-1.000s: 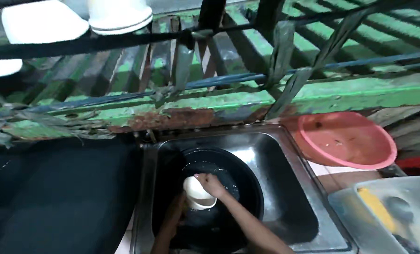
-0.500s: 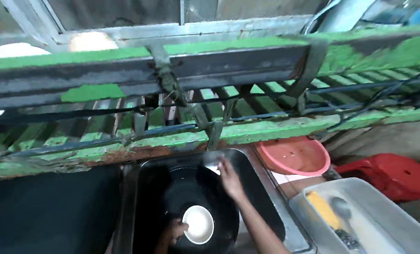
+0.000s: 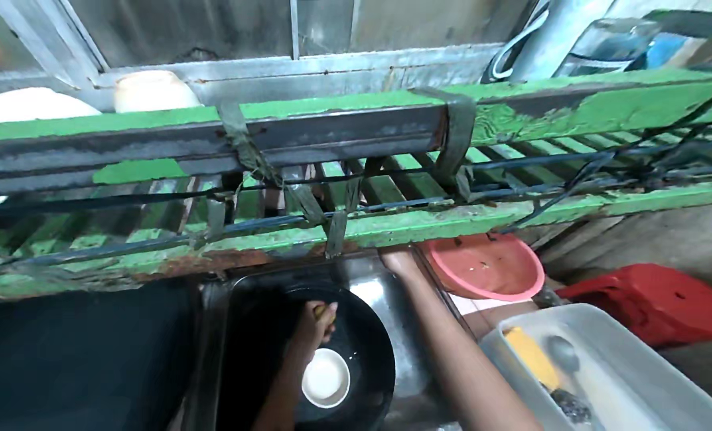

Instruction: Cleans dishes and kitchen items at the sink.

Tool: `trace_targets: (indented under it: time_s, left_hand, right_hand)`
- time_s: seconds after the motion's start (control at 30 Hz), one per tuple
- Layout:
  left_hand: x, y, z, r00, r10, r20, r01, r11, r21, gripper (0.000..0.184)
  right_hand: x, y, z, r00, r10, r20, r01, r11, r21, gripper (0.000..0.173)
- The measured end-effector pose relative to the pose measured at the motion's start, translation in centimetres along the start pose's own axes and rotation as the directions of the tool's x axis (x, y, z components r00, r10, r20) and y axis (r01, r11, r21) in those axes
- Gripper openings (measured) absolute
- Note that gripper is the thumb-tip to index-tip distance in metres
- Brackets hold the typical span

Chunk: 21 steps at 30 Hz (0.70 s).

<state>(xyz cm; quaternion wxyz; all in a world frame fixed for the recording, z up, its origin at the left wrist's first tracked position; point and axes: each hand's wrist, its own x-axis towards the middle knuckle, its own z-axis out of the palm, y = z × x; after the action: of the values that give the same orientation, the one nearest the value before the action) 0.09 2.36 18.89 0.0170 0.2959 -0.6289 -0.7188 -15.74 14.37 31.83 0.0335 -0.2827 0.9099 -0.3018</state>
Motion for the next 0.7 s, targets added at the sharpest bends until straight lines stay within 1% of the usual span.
trace_targets:
  time_s: [0.03, 0.1, 0.13, 0.17, 0.2, 0.27, 0.37, 0.43, 0.53, 0.57, 0.6, 0.63, 0.67, 0.7]
  left_hand:
    - [0.6, 1.0, 1.4, 1.000, 0.018, 0.004, -0.018, 0.991, -0.130, 0.045]
    - [1.7, 2.8, 3.8, 1.000, -0.006, -0.002, 0.005, 0.935, -0.355, 0.042]
    - [2.3, 3.6, 4.7, 1.000, -0.025, -0.003, 0.021, 0.895, -0.447, 0.041]
    - [2.8, 4.2, 5.4, 0.999, -0.041, -0.007, 0.032, 0.854, -0.520, 0.040]
    - [3.3, 4.7, 5.9, 0.998, -0.059, -0.012, 0.041, 0.820, -0.571, 0.038]
    - [4.0, 5.3, 6.6, 0.996, -0.085, -0.018, 0.056, 0.784, -0.618, 0.032]
    - [4.5, 6.3, 6.8, 0.993, -0.119, -0.014, 0.084, 0.771, -0.631, 0.023]
    - [5.3, 6.9, 7.0, 0.986, -0.163, -0.039, 0.099, 0.753, -0.651, 0.017]
    - [6.2, 7.4, 7.1, 0.984, -0.169, -0.050, 0.095, 0.745, -0.661, 0.022]
    - [6.3, 7.5, 7.1, 0.986, -0.158, -0.060, 0.078, 0.740, -0.668, 0.024]
    - [6.4, 7.6, 7.1, 0.986, -0.148, -0.080, 0.055, 0.732, -0.679, 0.023]
    - [6.4, 7.7, 7.0, 0.983, -0.144, -0.118, 0.023, 0.723, -0.691, 0.019]
    - [6.4, 7.9, 7.0, 0.973, -0.158, -0.169, -0.006, 0.714, -0.700, 0.017]
    - [6.5, 7.9, 6.8, 0.963, -0.169, -0.211, -0.032, 0.703, -0.710, 0.018]
  right_hand:
    - [0.3, 0.4, 0.0, 0.999, 0.045, 0.007, -0.045, 0.997, 0.070, 0.035]
    - [0.2, 1.4, 0.1, 0.996, 0.090, -0.007, -0.083, 0.949, 0.303, 0.030]
    - [0.1, 1.5, 0.2, 0.995, 0.095, -0.017, -0.078, 0.897, 0.436, 0.027]
    - [-0.1, 1.5, 0.2, 0.996, 0.081, -0.022, -0.058, 0.852, 0.520, 0.027]
    - [-0.2, 1.4, 0.2, 0.997, 0.069, -0.032, -0.040, 0.828, 0.559, 0.028]
    - [-0.4, 1.2, 0.4, 0.998, 0.056, -0.037, -0.028, 0.843, 0.537, 0.029]
    - [-0.3, 1.5, 0.8, 0.997, 0.078, -0.015, -0.058, 0.837, 0.544, 0.027]
    - [-0.3, 1.5, 0.6, 0.996, 0.085, -0.002, -0.071, 0.842, 0.534, 0.025]
    - [-0.2, 1.7, 0.4, 0.996, 0.087, 0.015, -0.083, 0.863, 0.498, 0.024]
    - [-0.2, 1.7, 0.6, 0.994, 0.109, 0.007, -0.096, 0.847, 0.523, 0.024]
    - [-0.4, 1.8, 1.0, 0.992, 0.128, -0.020, -0.092, 0.802, 0.591, 0.025]
    - [-0.5, 2.2, 2.2, 0.989, 0.136, -0.062, -0.056, 0.725, 0.686, 0.028]
    - [-0.6, 2.9, 4.2, 0.984, 0.149, -0.096, -0.016, 0.614, 0.789, 0.030]
    - [-1.3, 3.5, 6.2, 0.985, 0.150, -0.085, -0.014, 0.563, 0.826, 0.037]
